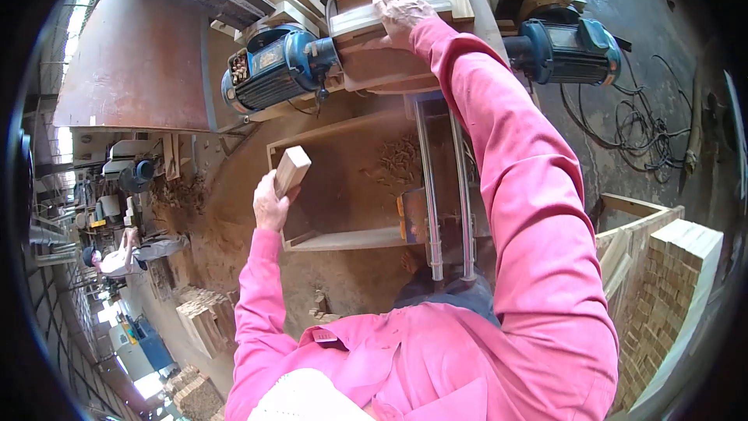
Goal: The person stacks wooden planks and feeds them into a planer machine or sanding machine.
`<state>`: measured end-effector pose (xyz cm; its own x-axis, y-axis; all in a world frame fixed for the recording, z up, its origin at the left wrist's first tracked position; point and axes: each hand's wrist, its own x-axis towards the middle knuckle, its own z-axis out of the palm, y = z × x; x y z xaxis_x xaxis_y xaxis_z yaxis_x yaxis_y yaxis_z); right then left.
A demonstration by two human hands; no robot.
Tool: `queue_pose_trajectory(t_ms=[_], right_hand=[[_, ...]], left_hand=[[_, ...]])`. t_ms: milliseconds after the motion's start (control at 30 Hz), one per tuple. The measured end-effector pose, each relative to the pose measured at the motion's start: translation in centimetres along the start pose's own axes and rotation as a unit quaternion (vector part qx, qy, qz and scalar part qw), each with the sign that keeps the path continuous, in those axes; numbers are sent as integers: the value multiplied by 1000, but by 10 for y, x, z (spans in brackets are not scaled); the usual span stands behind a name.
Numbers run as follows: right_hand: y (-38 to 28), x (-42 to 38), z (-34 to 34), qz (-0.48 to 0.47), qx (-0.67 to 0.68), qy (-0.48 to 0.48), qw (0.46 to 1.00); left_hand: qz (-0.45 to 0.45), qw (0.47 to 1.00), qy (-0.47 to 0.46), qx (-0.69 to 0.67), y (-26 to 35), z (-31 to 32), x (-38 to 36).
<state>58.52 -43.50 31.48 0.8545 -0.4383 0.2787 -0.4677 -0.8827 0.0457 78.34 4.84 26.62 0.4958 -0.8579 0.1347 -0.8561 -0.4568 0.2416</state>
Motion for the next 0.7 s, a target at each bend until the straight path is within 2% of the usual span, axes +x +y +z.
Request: queue_pose_trajectory(t_ms=[133, 267, 300, 500, 600, 633, 700], right_hand=[[-24, -42, -11, -4, 14, 2, 1000], [-53, -87, -25, -7, 7, 5, 1000], [-59, -100, -26, -21, -7, 31, 999], [-99, -164, -42, -12, 2, 30, 999], [-119, -182, -59, -6, 15, 18, 1000], [-122, -189, -59, -8, 8, 15, 1000], [-126, -208, -63, -11, 0, 28, 1000]], left_hand=[[-17, 997, -10, -72, 7, -21, -50], [31, 993, 26, -111, 22, -52, -59], [54, 992, 32, -108, 28, -61, -57], [131, 986, 41, -94, 86, -101, -27], [172, 982, 56, -44, 107, -99, 4], [151, 987, 36, -47, 123, -103, 12], [162, 986, 36, -32, 141, -99, 32]])
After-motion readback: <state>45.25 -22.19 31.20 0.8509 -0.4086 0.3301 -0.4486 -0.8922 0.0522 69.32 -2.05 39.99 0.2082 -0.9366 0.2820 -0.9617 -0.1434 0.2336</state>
